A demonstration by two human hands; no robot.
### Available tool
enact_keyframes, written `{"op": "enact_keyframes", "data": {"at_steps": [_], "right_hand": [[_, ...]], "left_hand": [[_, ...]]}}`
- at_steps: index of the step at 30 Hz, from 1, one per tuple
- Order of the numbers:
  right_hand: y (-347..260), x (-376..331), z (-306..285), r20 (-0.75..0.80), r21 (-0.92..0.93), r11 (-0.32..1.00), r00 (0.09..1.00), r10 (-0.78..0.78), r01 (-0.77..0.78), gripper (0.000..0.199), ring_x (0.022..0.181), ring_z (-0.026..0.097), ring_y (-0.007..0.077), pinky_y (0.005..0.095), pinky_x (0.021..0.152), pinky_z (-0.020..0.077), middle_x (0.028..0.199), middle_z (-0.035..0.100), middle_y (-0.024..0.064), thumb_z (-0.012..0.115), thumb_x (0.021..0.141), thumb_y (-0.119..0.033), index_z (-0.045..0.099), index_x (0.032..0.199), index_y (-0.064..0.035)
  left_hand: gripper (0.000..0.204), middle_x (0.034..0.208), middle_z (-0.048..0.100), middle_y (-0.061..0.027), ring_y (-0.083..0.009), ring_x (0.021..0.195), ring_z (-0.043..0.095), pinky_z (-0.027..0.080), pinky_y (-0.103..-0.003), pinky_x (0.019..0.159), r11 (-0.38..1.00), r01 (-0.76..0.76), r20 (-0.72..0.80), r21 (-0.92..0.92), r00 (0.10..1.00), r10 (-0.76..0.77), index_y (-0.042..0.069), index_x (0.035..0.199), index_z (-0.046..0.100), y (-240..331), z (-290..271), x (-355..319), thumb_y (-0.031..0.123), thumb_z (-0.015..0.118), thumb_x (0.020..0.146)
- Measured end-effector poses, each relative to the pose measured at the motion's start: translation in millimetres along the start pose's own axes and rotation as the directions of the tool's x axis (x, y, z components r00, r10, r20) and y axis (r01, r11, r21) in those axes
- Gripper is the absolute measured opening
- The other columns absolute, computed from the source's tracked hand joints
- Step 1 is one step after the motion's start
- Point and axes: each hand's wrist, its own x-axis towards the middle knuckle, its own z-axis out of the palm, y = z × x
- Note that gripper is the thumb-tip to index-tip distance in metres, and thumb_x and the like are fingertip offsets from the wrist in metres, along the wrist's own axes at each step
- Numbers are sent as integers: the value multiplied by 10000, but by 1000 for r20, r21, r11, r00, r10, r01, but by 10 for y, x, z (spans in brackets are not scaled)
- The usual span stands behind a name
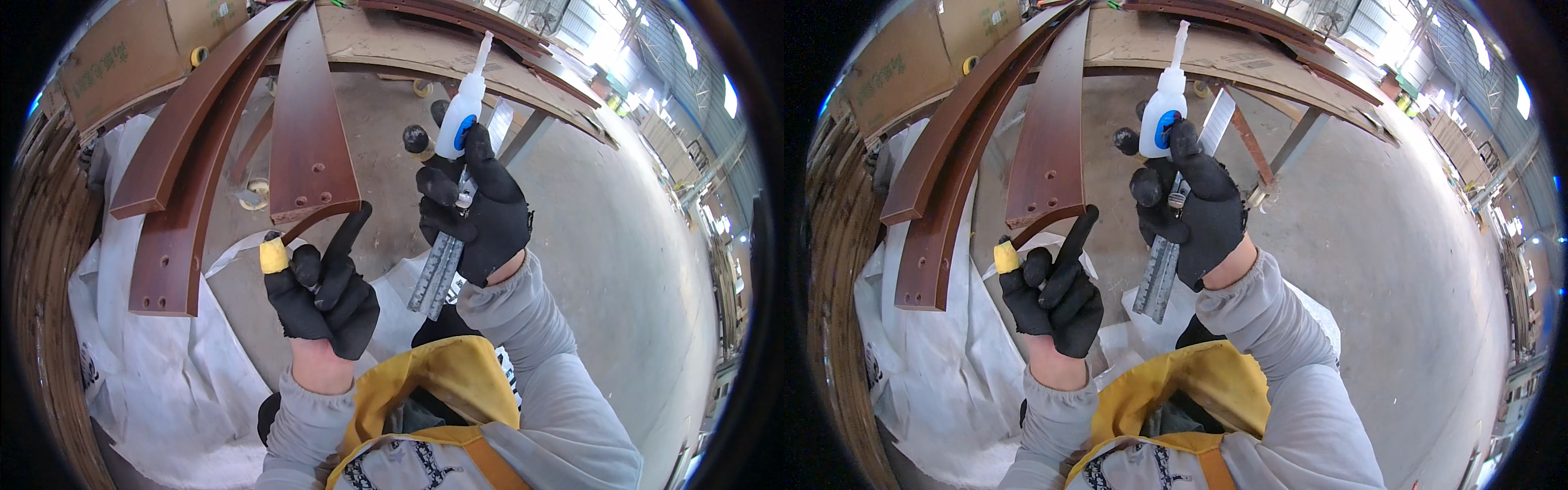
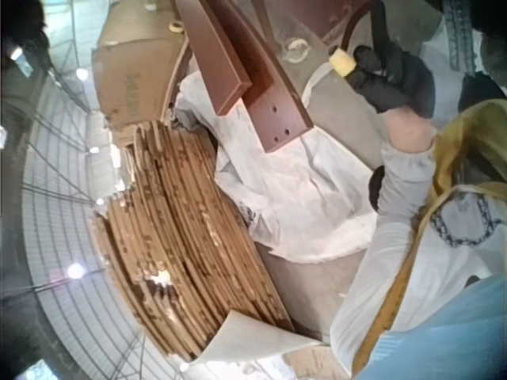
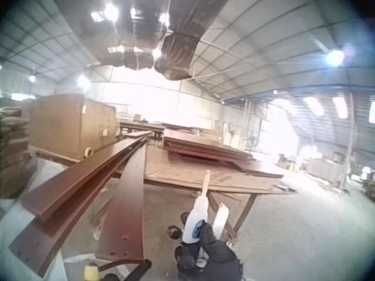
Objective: The person applies glue to the edges of wooden furniture parts and then rubs the edges with a yellow sponge. The person handles several wooden pieces, a glue bottle, and a sponge in a workshop setting.
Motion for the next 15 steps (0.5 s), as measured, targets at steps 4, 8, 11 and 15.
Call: {"op": "enact_keyframes", "data": {"at_steps": [4, 8, 11, 15], "right_hand": [[-34, -35, -28, -16, -66, 998, 1000, -19, 18, 432, 497, 463, 61, 160, 371, 356, 704, 559, 54, 489, 959, -373, 436, 1301, -115], [-16, -67, -102, -11, -132, 991, 1000, -5, 4, 430, 475, 465, 57, 163, 376, 352, 728, 582, 46, 492, 953, -397, 482, 1263, -99], [55, -147, -1, -227, -355, 934, 967, -116, 28, 441, 436, 450, 51, 176, 379, 354, 761, 606, 49, 493, 947, -412, 525, 1213, -62], [126, -311, -156, -215, -364, 930, 976, -27, -55, 459, 402, 449, 69, 183, 383, 367, 782, 614, 72, 486, 951, -387, 529, 1168, 15]], "left_hand": [[406, 1418, 363, -244, -33, 359, 305, 289, -150, 341, 1000, 4, 13, 22, 1000, -5, 94, 694, 541, -39, 19, -5, 430, 516, 921], [404, 1351, 428, -254, -39, 402, 315, 284, -161, 362, 999, -38, -28, 26, 999, 39, 105, 759, 581, -72, 6, -20, 468, 495, 913], [418, 1136, 549, -175, -57, 425, 364, 306, -187, 380, 934, -184, -18, 306, 980, 199, 95, 884, 618, -314, -57, -52, 496, 501, 902], [470, 840, 632, -49, -67, 562, 503, 364, -193, 482, 345, -378, 198, 859, 867, 458, 20, 1129, 607, -441, -193, -120, 435, 509, 929]]}}
